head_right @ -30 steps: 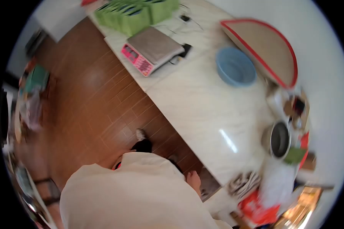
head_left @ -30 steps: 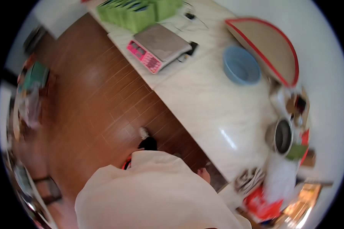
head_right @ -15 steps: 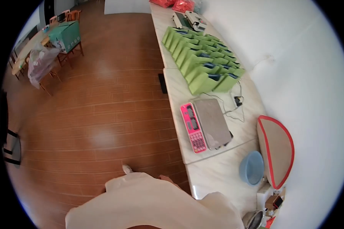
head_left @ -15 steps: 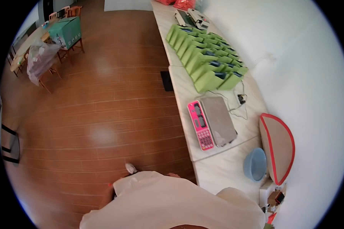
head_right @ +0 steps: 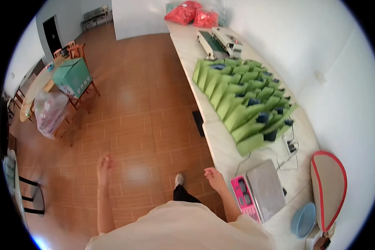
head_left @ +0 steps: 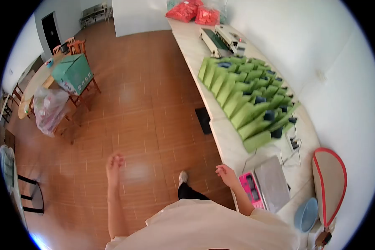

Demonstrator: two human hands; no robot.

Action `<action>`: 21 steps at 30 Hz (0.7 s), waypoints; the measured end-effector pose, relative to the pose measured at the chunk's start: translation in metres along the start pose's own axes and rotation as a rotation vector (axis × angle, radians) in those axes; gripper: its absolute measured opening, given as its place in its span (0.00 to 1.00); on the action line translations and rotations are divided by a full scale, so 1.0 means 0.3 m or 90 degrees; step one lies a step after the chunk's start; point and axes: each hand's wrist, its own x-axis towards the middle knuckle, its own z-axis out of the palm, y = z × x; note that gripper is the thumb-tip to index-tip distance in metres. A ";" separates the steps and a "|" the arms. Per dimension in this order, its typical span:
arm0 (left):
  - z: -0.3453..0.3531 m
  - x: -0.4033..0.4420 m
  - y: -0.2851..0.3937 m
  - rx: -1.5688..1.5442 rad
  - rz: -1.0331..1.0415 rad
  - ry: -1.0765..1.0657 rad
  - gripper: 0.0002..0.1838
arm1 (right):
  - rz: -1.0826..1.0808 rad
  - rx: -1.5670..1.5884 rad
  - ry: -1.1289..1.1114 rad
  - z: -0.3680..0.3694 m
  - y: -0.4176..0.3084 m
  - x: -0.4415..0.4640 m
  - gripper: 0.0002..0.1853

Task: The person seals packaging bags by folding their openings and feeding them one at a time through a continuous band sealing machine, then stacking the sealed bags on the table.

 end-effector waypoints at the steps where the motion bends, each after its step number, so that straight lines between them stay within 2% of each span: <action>1: 0.073 0.109 0.169 -0.008 0.094 0.022 0.13 | -0.024 0.000 0.005 -0.036 -0.057 0.148 0.11; 3: 0.197 0.258 0.492 -0.024 0.229 0.051 0.12 | -0.089 0.076 0.027 -0.100 -0.194 0.395 0.11; 5: 0.281 0.386 0.713 -0.031 0.377 0.056 0.12 | -0.125 0.081 0.051 -0.120 -0.375 0.614 0.11; 7: 0.288 0.497 0.904 -0.052 0.567 0.018 0.12 | -0.226 0.065 0.021 -0.145 -0.543 0.832 0.10; 8: 0.247 0.563 0.985 -0.088 0.661 0.010 0.13 | -0.298 0.175 -0.022 -0.171 -0.659 0.926 0.10; 9: 0.259 0.574 1.108 -0.174 0.773 0.097 0.16 | -0.326 0.051 0.020 -0.225 -0.851 0.970 0.10; 10: 0.258 0.554 1.210 -0.375 0.839 -0.061 0.22 | -0.438 -0.015 0.126 -0.274 -1.103 0.949 0.10; 11: 0.241 0.533 1.309 -0.576 0.889 -0.225 0.31 | -0.495 0.019 0.219 -0.326 -1.295 0.932 0.10; 12: 0.238 0.554 1.365 -0.645 0.920 -0.351 0.31 | -0.701 -0.088 0.406 -0.379 -1.416 0.946 0.10; 13: 0.245 0.611 1.383 -0.634 0.925 -0.395 0.31 | -0.921 -0.017 0.451 -0.440 -1.536 0.951 0.11; 14: 0.265 0.666 1.396 -0.621 0.926 -0.430 0.31 | -0.919 -0.010 0.457 -0.446 -1.649 0.926 0.11; 15: 0.281 0.738 1.391 -0.611 0.927 -0.447 0.31 | -1.104 0.030 0.286 -0.443 -1.757 0.878 0.14; 16: 0.292 0.821 1.386 -0.613 0.928 -0.461 0.31 | -1.207 -0.019 0.246 -0.412 -1.841 0.858 0.14; 18: 0.314 0.988 1.384 -0.623 0.923 -0.492 0.31 | -1.337 -0.125 0.209 -0.312 -1.966 0.904 0.14; 21: 0.323 1.231 1.414 -0.643 0.923 -0.511 0.31 | -1.422 -0.211 0.184 -0.183 -2.146 1.056 0.13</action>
